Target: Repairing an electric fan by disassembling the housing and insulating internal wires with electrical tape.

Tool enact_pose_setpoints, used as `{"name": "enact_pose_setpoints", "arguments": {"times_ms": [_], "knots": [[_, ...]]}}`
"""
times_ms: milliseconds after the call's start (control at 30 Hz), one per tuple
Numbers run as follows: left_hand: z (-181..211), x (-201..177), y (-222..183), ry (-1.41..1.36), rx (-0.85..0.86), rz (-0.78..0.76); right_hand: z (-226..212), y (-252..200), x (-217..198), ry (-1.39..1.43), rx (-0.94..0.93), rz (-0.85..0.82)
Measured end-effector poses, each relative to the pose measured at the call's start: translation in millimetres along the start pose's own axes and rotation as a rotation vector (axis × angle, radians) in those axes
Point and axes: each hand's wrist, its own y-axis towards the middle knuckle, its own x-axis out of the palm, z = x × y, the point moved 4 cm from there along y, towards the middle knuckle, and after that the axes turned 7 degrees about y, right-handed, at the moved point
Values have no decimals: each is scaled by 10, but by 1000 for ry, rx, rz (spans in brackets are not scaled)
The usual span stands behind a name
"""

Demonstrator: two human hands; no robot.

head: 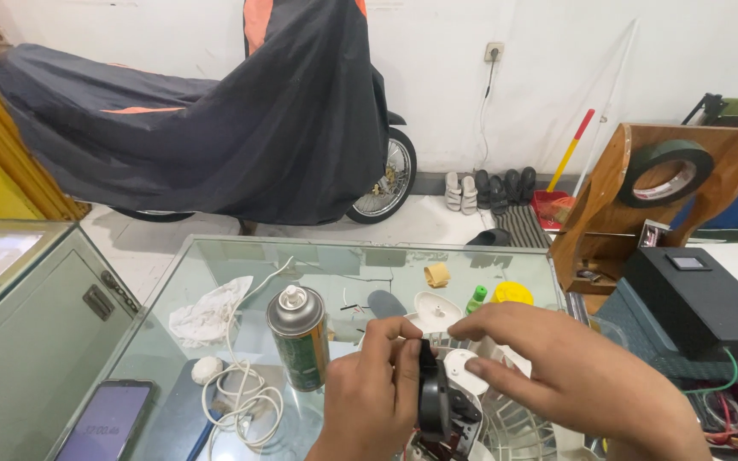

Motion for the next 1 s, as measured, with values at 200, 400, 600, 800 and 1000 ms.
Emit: {"name": "enact_pose_setpoints", "arguments": {"times_ms": [200, 400, 600, 800, 1000], "knots": [[234, -147, 102, 220, 317, 161, -155, -2, 30, -97, -385, 244], [374, -220, 56, 209, 401, 105, -319, -110, 53, -214, -512, 375], [245, -155, 35, 0, 337, 55, -366, -165, -97, -98, -552, 494], [340, -185, 157, -217, 385, -137, -251, -267, -195, 48, -438, 690], [277, -19, 54, -40, 502, -127, -152, -310, -162, 81, -361, 839]]}}
